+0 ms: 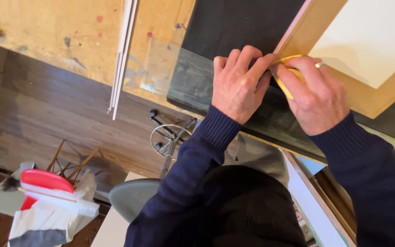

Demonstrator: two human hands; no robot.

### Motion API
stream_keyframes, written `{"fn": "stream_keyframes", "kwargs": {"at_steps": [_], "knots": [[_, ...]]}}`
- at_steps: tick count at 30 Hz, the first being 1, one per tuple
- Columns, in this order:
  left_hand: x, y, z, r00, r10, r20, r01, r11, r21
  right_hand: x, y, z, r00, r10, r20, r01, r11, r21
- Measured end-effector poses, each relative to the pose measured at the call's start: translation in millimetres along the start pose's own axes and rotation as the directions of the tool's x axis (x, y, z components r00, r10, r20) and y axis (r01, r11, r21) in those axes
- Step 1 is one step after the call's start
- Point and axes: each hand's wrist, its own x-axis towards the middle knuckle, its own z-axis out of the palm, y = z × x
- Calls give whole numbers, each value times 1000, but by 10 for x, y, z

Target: Apply adhesive tape to the edges of a piece of artwork and smooth it down to secure it to a backing board or glass.

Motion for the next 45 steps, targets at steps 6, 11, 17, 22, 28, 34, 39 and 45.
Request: {"fn": "stream_keyframes", "kwargs": {"at_steps": [6, 11, 17, 22, 28, 34, 39, 45], "knots": [[21, 33, 40, 999, 36, 38, -38, 998, 54, -51, 22, -112, 1000, 21, 18, -20, 999, -45], [34, 58, 14, 998, 40, 38, -43, 996, 81, -251, 131, -232, 997, 52, 55, -48, 997, -58], [41, 105, 3, 997, 54, 51, -59, 993, 105, -621, 339, -395, 988, 129, 90, -123, 990, -66], [55, 141, -1, 994, 71, 82, -83, 985, 154, -1019, 582, -510, 983, 158, 94, -151, 985, -80], [42, 160, 8, 991, 87, 101, -108, 969, 221, -1414, 830, -649, 976, 187, 115, -172, 976, -132], [-5, 222, 39, 991, 77, 113, -105, 958, 266, -1534, 971, -719, 974, 157, 164, -132, 980, -151], [-21, 318, 43, 995, 44, 87, -67, 957, 283, -1655, 1166, -835, 963, 98, 251, -35, 969, -244], [-320, 759, 405, 966, 243, 85, -246, 969, 20, -1718, 1224, -813, 986, 56, 159, -31, 987, -155]]}}
